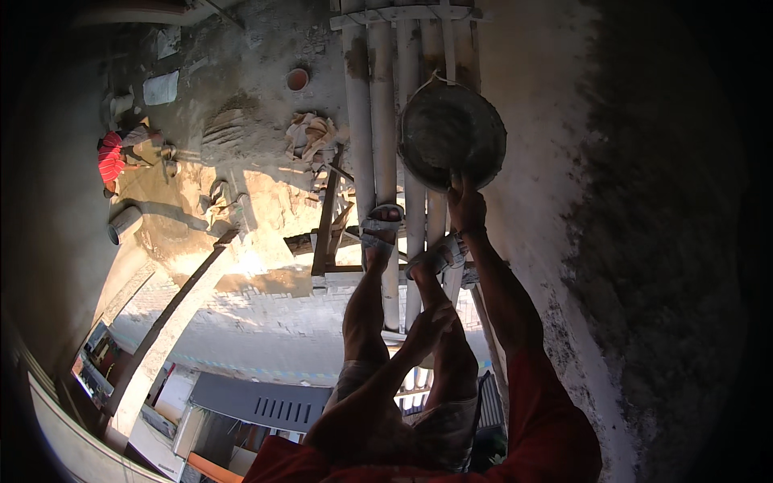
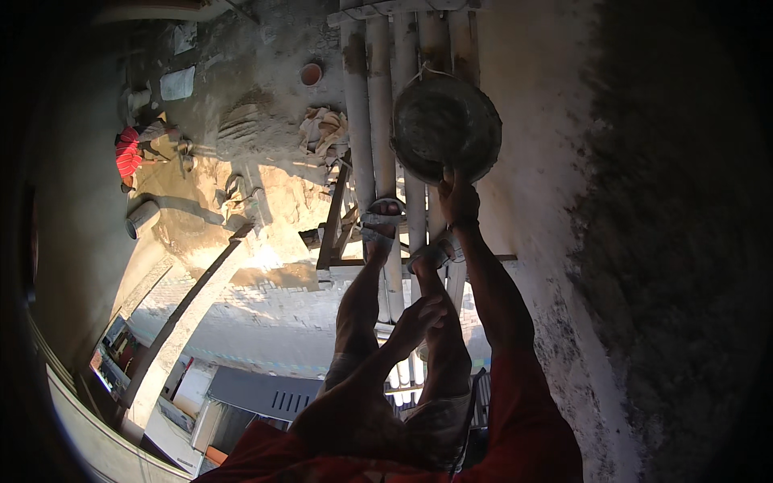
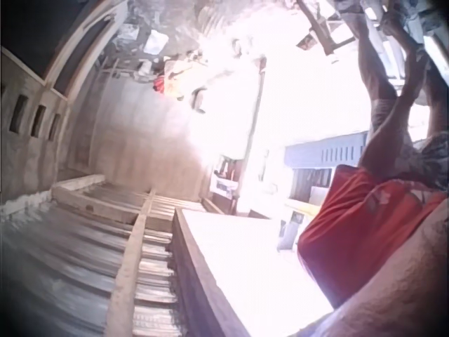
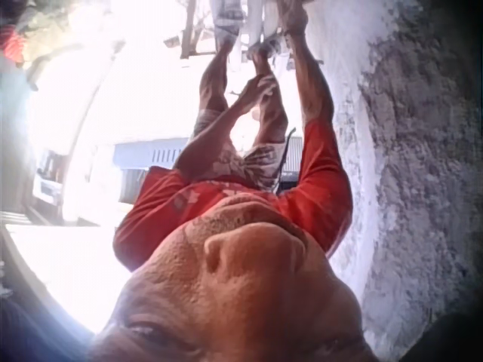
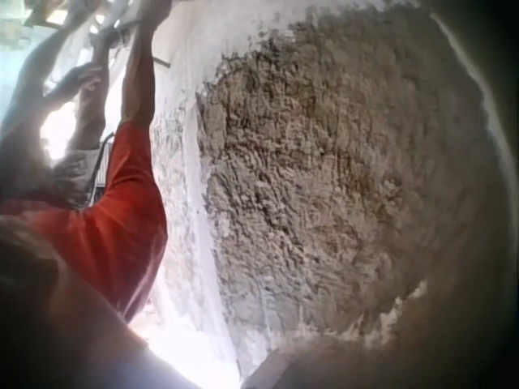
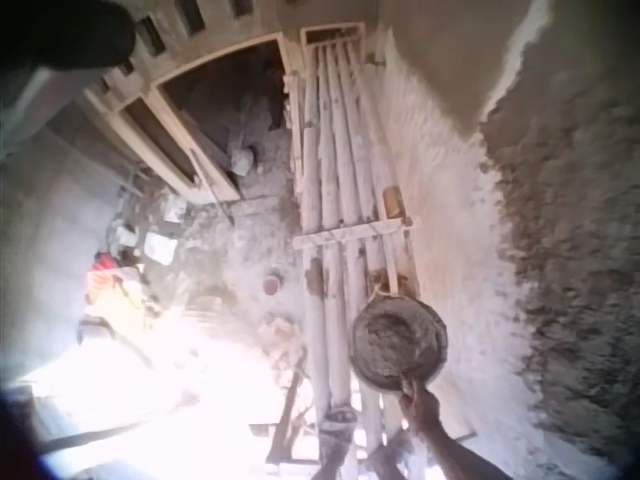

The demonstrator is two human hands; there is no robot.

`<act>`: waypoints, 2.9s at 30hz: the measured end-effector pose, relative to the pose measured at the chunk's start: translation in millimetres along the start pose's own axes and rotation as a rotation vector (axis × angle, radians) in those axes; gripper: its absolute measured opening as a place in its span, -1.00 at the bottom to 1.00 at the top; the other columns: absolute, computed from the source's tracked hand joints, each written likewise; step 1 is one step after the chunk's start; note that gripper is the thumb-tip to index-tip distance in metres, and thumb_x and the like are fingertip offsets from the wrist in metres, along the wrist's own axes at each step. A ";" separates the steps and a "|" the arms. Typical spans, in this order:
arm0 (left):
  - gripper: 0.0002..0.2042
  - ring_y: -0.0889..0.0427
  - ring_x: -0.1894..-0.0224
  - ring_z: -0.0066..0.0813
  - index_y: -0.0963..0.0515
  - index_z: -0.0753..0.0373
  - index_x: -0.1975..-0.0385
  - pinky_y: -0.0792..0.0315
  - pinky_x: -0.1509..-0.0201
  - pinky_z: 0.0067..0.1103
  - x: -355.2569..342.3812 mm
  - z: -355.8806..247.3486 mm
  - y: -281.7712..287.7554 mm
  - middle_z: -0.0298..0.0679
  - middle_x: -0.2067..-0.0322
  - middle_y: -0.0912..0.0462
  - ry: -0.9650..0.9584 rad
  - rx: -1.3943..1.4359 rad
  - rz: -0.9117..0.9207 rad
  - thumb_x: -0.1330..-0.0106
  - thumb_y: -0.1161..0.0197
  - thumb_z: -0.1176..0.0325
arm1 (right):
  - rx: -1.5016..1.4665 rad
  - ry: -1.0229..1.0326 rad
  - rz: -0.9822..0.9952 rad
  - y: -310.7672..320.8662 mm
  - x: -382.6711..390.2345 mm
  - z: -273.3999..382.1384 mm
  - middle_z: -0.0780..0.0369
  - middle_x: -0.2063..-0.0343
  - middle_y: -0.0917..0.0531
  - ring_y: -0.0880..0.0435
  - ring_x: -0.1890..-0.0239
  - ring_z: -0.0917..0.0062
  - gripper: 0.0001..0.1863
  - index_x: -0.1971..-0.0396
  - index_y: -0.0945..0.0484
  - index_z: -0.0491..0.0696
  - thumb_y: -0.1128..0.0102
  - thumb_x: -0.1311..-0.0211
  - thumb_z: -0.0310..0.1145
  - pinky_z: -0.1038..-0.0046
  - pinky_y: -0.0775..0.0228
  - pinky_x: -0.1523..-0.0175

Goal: The person applies mortar from a bucket to a wall using a trowel, spreading and smoothing the material across the surface.

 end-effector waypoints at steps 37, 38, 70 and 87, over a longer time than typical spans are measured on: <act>-0.70 -0.55 0.34 -0.46 -0.34 0.35 0.02 -0.51 0.40 -0.58 -6.7 -81.7 -48.4 -0.13 0.27 -0.57 -0.165 -0.342 0.215 -0.27 -0.05 0.42 | -0.771 0.424 0.201 724.9 155.3 338.8 0.17 0.49 -0.62 -0.59 0.56 0.57 -0.53 -0.01 -0.45 -0.19 -0.32 -0.10 -0.39 0.53 -0.48 0.47; -0.88 -0.44 0.64 -0.63 -0.47 0.27 0.36 -0.29 0.62 -0.69 16.9 -100.1 -58.9 -0.28 0.59 -0.53 -0.235 -0.226 0.054 -0.11 -0.08 0.44 | -0.720 0.319 0.071 744.3 142.6 300.6 0.19 0.55 -0.61 -0.57 0.62 0.59 -0.56 -0.01 -0.45 -0.19 -0.27 -0.13 -0.41 0.54 -0.46 0.56; -0.58 -0.59 0.20 -0.41 -0.30 0.36 -0.09 -0.56 0.28 -0.51 26.0 -55.4 -29.3 -0.16 0.14 -0.55 -0.187 -0.219 0.106 -0.27 -0.16 0.35 | -0.247 -0.027 -0.771 741.9 55.6 135.8 0.00 0.17 -0.58 -0.64 0.45 0.42 -0.35 -0.20 -0.23 -0.20 -0.23 -0.16 -0.29 0.25 -0.51 0.50; -0.64 -0.57 0.53 -0.44 -0.31 0.32 -0.03 -0.43 0.54 -0.62 2.0 -67.8 -50.6 -0.23 0.44 -0.54 -0.229 -0.228 0.138 -0.27 -0.08 0.34 | 0.551 0.034 -0.770 826.7 262.6 218.2 0.02 0.28 -0.62 -0.67 0.25 0.26 -0.55 -0.06 -0.40 -0.09 -0.17 -0.11 -0.41 0.29 -0.50 0.22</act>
Point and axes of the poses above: each hand's wrist, its own x-axis away from the middle knuckle, its own y-axis out of the back of the hand, z = x × y, the point moved 8 cm from there along -x, towards the middle knuckle
